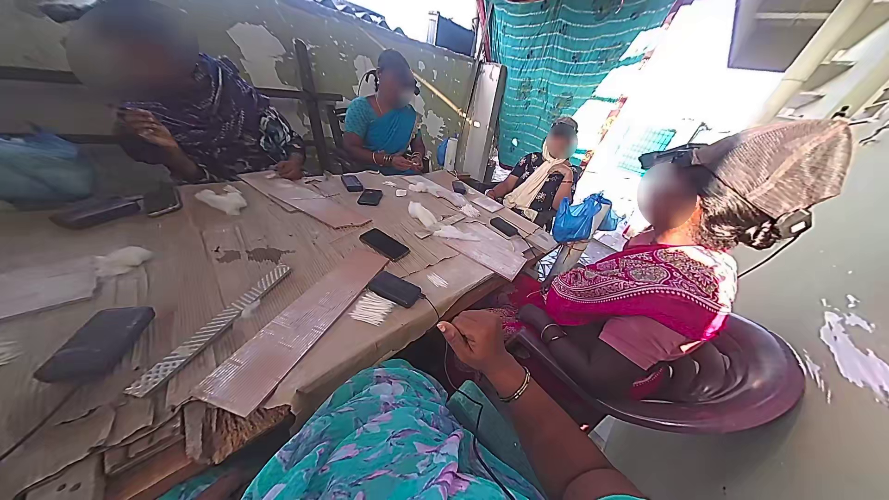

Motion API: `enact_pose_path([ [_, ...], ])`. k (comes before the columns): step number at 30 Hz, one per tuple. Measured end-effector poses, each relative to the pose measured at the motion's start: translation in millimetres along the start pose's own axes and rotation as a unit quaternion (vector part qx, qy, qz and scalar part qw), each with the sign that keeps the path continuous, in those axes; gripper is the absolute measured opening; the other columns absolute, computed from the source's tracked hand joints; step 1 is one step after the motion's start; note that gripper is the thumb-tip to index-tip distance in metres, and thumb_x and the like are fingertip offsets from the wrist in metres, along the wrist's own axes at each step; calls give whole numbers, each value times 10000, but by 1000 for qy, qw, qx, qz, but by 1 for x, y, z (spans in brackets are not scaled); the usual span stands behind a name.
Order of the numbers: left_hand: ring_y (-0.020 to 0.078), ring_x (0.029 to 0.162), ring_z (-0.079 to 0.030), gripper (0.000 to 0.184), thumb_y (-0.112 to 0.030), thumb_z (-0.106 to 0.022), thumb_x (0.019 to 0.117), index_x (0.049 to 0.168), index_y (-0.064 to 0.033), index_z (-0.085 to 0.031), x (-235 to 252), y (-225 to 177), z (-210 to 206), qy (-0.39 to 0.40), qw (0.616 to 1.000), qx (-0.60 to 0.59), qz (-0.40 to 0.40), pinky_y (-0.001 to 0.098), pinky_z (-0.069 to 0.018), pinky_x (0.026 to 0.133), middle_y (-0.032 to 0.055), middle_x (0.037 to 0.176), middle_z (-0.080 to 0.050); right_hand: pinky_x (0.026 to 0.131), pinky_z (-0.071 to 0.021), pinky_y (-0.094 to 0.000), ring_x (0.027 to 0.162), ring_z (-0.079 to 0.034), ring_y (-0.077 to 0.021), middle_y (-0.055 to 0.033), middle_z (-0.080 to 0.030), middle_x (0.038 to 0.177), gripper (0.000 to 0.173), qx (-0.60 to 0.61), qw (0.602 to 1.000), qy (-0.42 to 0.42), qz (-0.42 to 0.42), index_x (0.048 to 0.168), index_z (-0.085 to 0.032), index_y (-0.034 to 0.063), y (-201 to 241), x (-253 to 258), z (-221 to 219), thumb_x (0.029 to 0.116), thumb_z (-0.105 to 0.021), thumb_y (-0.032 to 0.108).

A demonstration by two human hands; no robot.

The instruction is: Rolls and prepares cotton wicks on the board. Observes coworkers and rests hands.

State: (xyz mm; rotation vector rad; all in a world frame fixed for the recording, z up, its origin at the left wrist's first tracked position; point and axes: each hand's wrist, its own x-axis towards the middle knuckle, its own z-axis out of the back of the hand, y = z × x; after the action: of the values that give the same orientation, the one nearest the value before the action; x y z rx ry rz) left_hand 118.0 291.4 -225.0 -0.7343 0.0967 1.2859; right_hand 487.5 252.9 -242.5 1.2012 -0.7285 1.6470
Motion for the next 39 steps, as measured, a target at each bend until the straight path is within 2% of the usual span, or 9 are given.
enact_pose_path([
  [12, 468, 1461, -401, 393, -89, -416, 1109, 1424, 126, -508, -3, -2, 0, -1, 1000, -15, -4, 548, -249, 1221, 350, 1509, -457, 454, -389, -279, 457, -478, -143, -41, -451, 499, 550, 2, 1000, 1, 6, 555, -493, 74, 0, 3, 1, 1047, -488, 321],
  [20, 449, 1463, -407, 371, -46, -395, 1102, 1399, 125, -536, -2, -1, -2, -11, 1000, -11, -6, 527, -251, 1224, 335, 1507, -471, 453, -403, -286, 461, -496, -146, -47, -475, 508, 553, 4, 1000, 8, 2, 563, -501, 72, 1, 1, -1, 1051, -484, 333],
  [39, 459, 1454, -413, 374, -54, -394, 1103, 1395, 132, -535, -3, 0, -1, -8, 1000, -16, -14, 535, -254, 1218, 349, 1493, -475, 457, -401, -290, 460, -493, -152, -46, -470, 505, 553, -6, 1000, 17, 1, 561, -507, 75, 2, -4, -4, 1049, -476, 333],
])
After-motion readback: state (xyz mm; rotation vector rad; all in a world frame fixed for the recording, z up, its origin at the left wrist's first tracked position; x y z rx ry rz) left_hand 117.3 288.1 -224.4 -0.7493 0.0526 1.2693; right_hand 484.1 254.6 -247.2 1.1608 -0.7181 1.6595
